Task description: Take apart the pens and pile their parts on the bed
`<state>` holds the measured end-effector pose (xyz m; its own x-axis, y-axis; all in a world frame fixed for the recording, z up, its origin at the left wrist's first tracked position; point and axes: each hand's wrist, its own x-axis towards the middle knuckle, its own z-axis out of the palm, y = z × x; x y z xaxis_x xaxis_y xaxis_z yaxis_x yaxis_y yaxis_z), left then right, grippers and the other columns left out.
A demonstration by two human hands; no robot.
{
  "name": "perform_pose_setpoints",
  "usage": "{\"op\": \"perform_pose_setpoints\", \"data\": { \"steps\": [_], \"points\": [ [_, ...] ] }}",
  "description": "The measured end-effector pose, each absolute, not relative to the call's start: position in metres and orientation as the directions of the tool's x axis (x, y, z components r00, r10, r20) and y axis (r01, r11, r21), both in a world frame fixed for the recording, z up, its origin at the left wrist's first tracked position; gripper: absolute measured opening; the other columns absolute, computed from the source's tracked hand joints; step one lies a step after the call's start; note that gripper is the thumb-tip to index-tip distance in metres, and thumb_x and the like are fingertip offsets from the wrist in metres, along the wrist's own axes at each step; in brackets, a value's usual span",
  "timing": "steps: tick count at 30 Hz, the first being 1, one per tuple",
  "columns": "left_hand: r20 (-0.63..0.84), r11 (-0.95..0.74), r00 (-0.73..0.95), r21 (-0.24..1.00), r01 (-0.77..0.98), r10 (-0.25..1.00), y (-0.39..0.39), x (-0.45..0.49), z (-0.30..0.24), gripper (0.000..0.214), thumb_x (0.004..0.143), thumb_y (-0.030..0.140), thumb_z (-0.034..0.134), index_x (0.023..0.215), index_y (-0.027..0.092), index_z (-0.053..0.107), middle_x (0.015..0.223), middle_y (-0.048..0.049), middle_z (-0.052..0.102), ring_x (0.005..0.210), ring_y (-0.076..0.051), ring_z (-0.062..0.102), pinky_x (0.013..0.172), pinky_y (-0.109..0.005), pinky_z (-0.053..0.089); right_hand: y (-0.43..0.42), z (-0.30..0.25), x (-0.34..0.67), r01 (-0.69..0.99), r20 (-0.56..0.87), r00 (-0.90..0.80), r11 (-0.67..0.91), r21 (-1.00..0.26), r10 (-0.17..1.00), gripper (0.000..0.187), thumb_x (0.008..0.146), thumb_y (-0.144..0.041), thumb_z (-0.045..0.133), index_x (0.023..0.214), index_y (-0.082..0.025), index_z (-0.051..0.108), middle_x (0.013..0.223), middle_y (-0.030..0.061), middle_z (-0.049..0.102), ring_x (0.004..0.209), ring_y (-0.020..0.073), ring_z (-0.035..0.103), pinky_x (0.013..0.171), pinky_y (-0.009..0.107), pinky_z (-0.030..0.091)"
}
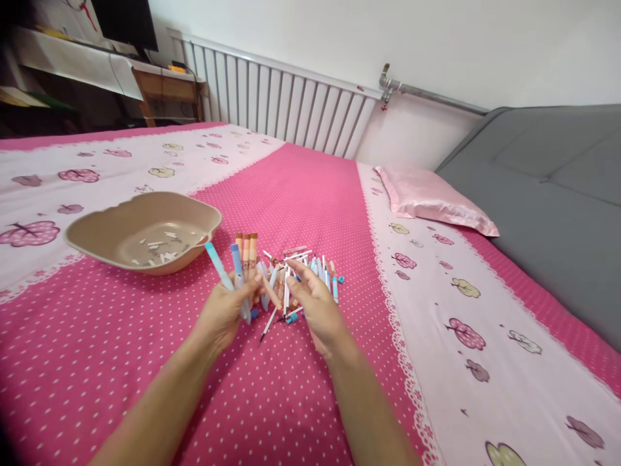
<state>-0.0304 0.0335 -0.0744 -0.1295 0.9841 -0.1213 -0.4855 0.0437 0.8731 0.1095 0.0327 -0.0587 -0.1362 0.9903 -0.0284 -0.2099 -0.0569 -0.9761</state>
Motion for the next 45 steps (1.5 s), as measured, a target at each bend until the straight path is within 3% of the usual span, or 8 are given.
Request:
{"op": "perform_pose_setpoints", "data": {
  "steps": [7, 10, 15, 22, 29, 34, 40, 45],
  "points": [
    [-0.091, 0.083, 0.007, 0.862, -0.5, 0.996, 0.03, -0.03, -0.071, 0.026, 0.061, 0.03, 0.076, 0.072, 0.012, 0.062, 0.058, 0.0003, 0.057, 0.051, -0.01, 0.053, 0.048, -0.022, 0.046, 0.03, -0.063, 0.101, -0.062, 0.008, -0.12, 0.001, -0.998, 0.993, 0.038, 0.072, -0.042, 0.066, 0.102, -0.02, 0.06, 0.101, 0.0061, 0.061, 0.087, 0.0175, 0.059, 0.074, 0.03, 0.048],
    [-0.045, 0.105, 0.155, 0.909, -0.404, 0.987, 0.026, -0.028, -0.066, 0.029, 0.063, 0.028, 0.074, 0.086, 0.013, 0.066, 0.071, -0.005, 0.064, 0.063, -0.015, 0.059, 0.056, -0.026, 0.05, 0.032, -0.065, 0.099, -0.099, 0.055, -0.1, 0.045, -0.994, 0.993, 0.038, 0.072, -0.042, 0.066, 0.102, -0.021, 0.059, 0.081, 0.0006, 0.06, 0.063, 0.0118, 0.057, 0.058, 0.025, 0.047],
    [0.012, 0.114, 0.302, 0.911, -0.396, 0.953, 0.022, -0.027, -0.062, 0.03, 0.062, 0.02, 0.075, 0.091, 0.017, 0.066, 0.076, -0.0039, 0.065, 0.076, -0.016, 0.062, 0.074, -0.027, 0.05, 0.032, -0.058, 0.105, -0.162, 0.065, -0.075, 0.052, -0.985, 0.995, 0.025, 0.067, -0.037, 0.073, 0.075, -0.016, 0.062, 0.066, -0.0005, 0.062, 0.055, 0.0108, 0.057, 0.052, 0.022, 0.046],
    [-0.335, 0.256, -0.048, 0.798, -0.545, 0.941, 0.032, -0.04, -0.064, 0.003, 0.076, 0.011, 0.061, 0.077, 0.009, 0.059, 0.069, -0.0066, 0.064, 0.058, -0.012, 0.063, 0.05, -0.018, 0.05, 0.038, -0.047, 0.126, -0.389, -0.04, 0.161, 0.026, -0.921, 0.986, 0.019, 0.066, -0.026, 0.075, 0.075, -0.014, 0.063, 0.059, -0.0025, 0.062, 0.048, 0.0057, 0.057, 0.043, 0.012, 0.045],
    [-0.198, 0.092, -0.032, 0.585, -0.806, 0.98, 0.029, -0.029, -0.06, 0.015, 0.071, 0.005, 0.065, 0.083, 0.011, 0.059, 0.053, 0.0045, 0.052, 0.039, -0.001, 0.043, 0.037, -0.008, 0.035, 0.032, -0.055, 0.102, -0.626, -0.303, -0.087, -0.289, -0.724, 0.949, 0.012, 0.067, -0.01, 0.067, 0.078, -0.014, 0.064, 0.075, 0.0049, 0.07, 0.056, 0.0069, 0.062, 0.042, 0.01, 0.045],
    [-0.117, 0.087, 0.018, 0.612, -0.786, 0.993, 0.028, -0.035, -0.058, 0.024, 0.072, 0.019, 0.068, 0.095, 0.011, 0.063, 0.044, 0.0068, 0.045, 0.038, -0.004, 0.042, 0.04, -0.013, 0.041, 0.021, -0.06, 0.086, -0.558, -0.285, -0.303, -0.412, -0.72, 0.909, 0.015, 0.067, -0.012, 0.071, 0.079, -0.012, 0.062, 0.078, 0.0052, 0.067, 0.054, 0.0036, 0.056, 0.044, 0.008, 0.041],
    [-0.091, 0.113, 0.067, 0.735, -0.668, 0.994, 0.029, -0.045, -0.061, 0.024, 0.068, 0.026, 0.072, 0.087, 0.012, 0.066, 0.041, 0.0057, 0.046, 0.038, -0.005, 0.044, 0.044, -0.015, 0.041, 0.018, -0.062, 0.094, -0.306, -0.287, -0.568, -0.522, -0.796, 0.771, 0.024, 0.08, -0.037, 0.061, 0.085, -0.013, 0.059, 0.057, -0.0066, 0.041, 0.041, 0.0012, 0.024, 0.037, 0.013, 0.02],
    [-0.101, 0.081, 0.001, 0.786, -0.613, 0.995, 0.03, -0.043, -0.062, 0.028, 0.061, 0.028, 0.077, 0.079, 0.009, 0.067, 0.039, 0.007, 0.042, 0.035, -0.003, 0.039, 0.039, -0.013, 0.033, 0.022, -0.067, 0.094, -0.125, -0.189, -0.451, -0.271, -0.954, 0.872, 0.032, 0.082, -0.047, 0.054, 0.075, -0.016, 0.055, 0.053, -0.0082, 0.028, 0.042, 0.0045, 0.017, 0.039, 0.018, 0.013]
  ]
}}
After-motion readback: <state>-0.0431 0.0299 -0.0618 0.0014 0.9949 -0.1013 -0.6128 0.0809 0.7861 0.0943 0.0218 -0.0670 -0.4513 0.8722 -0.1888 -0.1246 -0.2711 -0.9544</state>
